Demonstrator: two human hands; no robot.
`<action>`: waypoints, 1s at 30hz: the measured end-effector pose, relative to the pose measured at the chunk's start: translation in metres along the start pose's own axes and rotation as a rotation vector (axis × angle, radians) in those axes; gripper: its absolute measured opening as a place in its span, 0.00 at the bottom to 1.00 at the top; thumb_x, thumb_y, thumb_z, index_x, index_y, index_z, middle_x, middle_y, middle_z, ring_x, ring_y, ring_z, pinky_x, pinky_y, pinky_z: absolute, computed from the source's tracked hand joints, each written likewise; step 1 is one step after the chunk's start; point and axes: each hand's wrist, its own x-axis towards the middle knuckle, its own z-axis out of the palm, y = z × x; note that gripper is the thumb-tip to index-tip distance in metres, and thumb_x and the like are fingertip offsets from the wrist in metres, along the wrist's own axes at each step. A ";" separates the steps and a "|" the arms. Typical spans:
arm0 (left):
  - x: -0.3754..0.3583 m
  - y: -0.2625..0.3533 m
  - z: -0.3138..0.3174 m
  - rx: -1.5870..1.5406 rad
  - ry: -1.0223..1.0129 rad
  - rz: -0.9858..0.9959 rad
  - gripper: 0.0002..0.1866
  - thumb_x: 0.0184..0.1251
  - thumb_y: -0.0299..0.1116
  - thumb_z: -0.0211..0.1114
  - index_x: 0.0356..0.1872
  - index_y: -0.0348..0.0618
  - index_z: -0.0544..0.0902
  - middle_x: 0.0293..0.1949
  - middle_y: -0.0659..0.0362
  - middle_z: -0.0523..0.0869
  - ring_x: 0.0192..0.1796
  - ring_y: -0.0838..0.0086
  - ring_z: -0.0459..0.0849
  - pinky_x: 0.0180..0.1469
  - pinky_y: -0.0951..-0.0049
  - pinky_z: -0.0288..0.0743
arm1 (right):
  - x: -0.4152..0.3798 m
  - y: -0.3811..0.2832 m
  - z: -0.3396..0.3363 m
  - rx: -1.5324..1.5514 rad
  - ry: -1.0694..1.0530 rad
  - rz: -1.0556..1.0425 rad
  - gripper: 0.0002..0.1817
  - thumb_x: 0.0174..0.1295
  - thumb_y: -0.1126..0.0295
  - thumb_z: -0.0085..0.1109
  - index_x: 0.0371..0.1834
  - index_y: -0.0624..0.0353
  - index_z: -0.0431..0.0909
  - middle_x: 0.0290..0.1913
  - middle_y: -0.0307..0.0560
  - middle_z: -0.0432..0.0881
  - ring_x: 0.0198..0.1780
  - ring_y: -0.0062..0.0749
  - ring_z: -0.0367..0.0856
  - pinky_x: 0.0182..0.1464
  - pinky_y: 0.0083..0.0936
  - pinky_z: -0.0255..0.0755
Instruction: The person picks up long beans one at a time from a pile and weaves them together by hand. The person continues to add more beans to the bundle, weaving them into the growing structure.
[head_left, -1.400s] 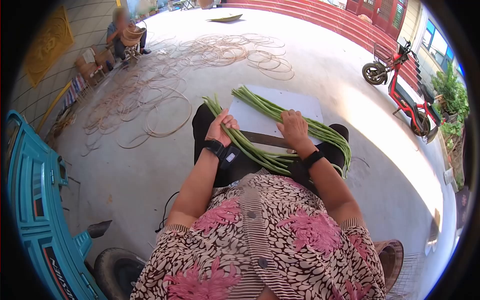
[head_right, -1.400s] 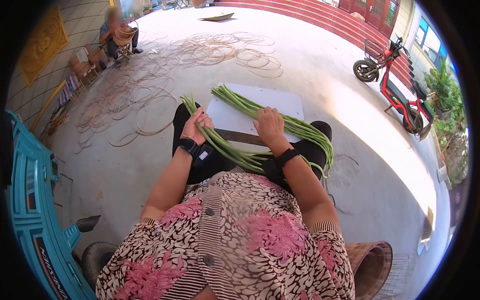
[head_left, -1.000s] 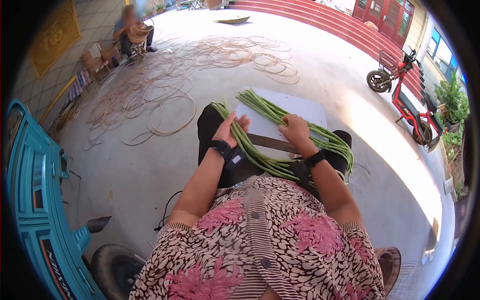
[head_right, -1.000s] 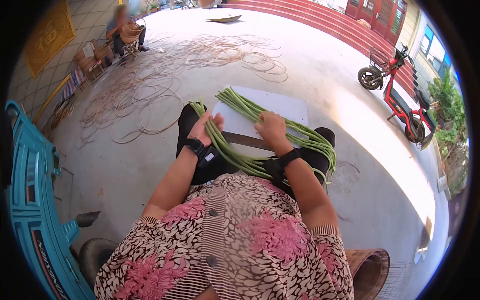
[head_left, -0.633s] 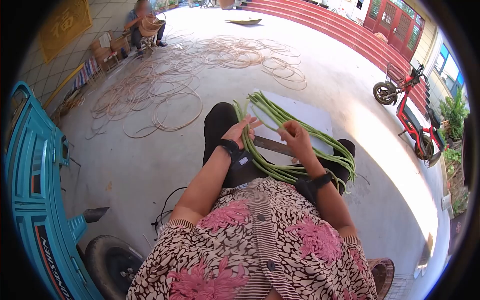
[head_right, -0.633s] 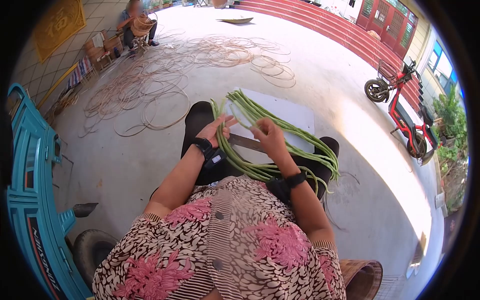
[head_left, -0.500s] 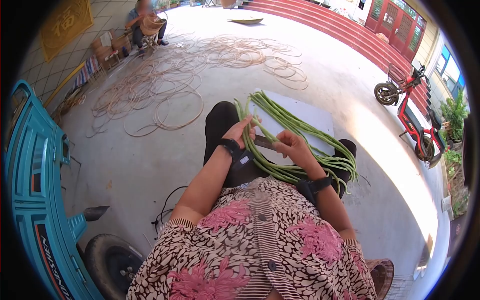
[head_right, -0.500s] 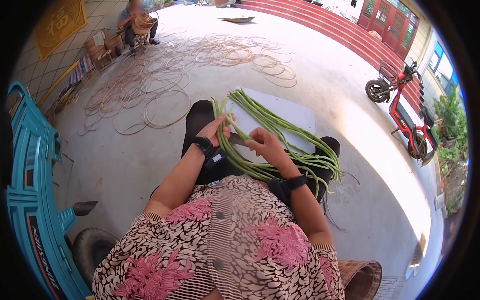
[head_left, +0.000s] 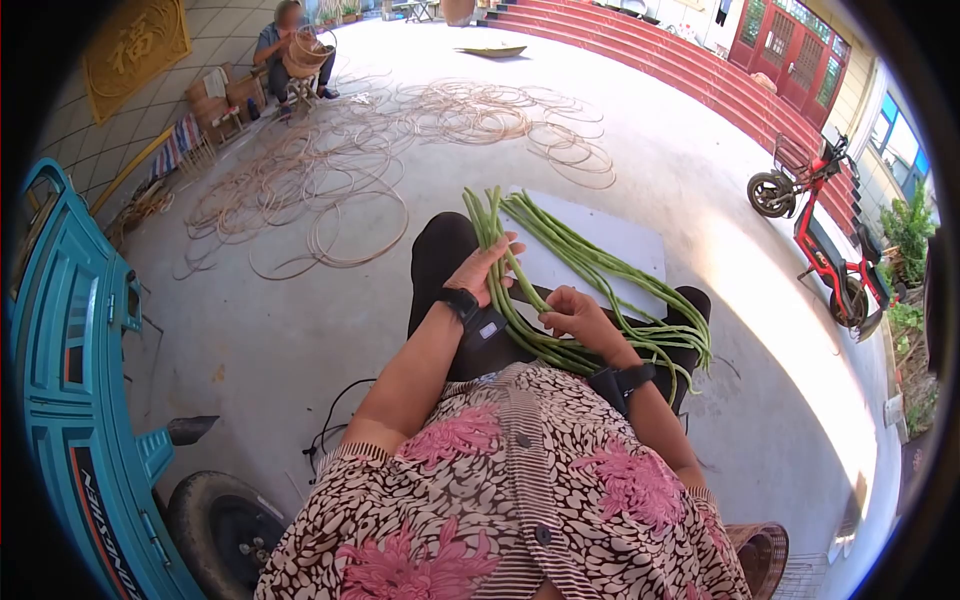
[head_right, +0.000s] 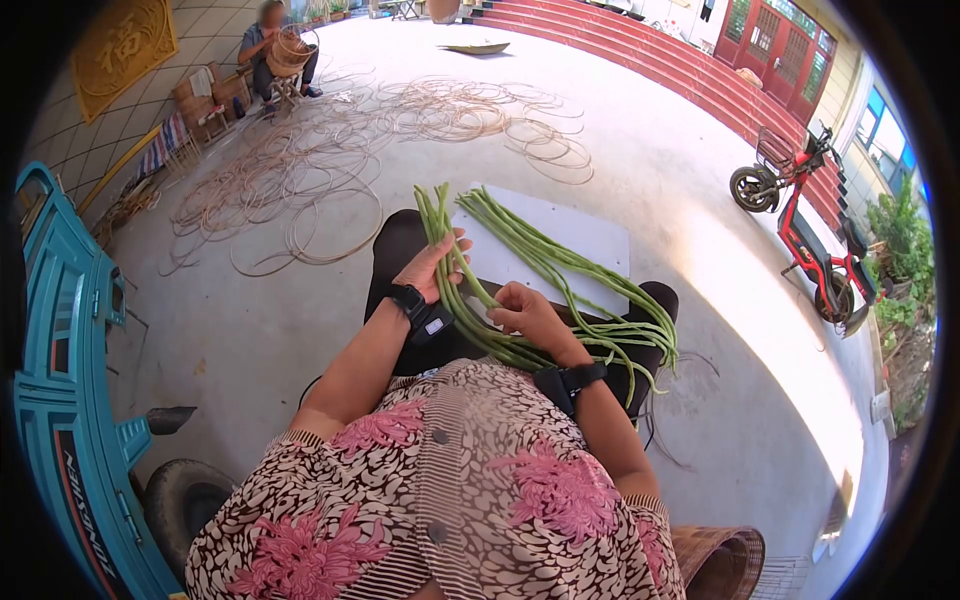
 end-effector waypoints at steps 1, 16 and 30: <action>-0.001 0.000 0.001 0.007 -0.004 0.007 0.25 0.61 0.44 0.69 0.55 0.46 0.73 0.46 0.58 0.78 0.40 0.74 0.78 0.29 0.79 0.71 | 0.000 0.001 0.000 0.007 0.003 0.003 0.08 0.60 0.72 0.63 0.35 0.58 0.72 0.30 0.36 0.78 0.29 0.16 0.76 0.32 0.15 0.72; -0.002 -0.001 0.008 -0.119 0.076 0.069 0.15 0.63 0.43 0.67 0.43 0.48 0.75 0.38 0.61 0.80 0.41 0.70 0.82 0.40 0.70 0.75 | -0.010 -0.014 0.001 -0.281 0.106 -0.018 0.11 0.60 0.67 0.61 0.40 0.61 0.74 0.30 0.35 0.78 0.28 0.16 0.73 0.30 0.16 0.69; 0.008 0.001 -0.018 -0.350 -0.042 0.027 0.11 0.69 0.42 0.60 0.42 0.49 0.73 0.21 0.69 0.70 0.21 0.82 0.66 0.27 0.78 0.65 | -0.112 -0.032 -0.089 -0.850 0.631 0.130 0.13 0.53 0.53 0.64 0.32 0.50 0.83 0.19 0.38 0.77 0.22 0.29 0.75 0.29 0.28 0.65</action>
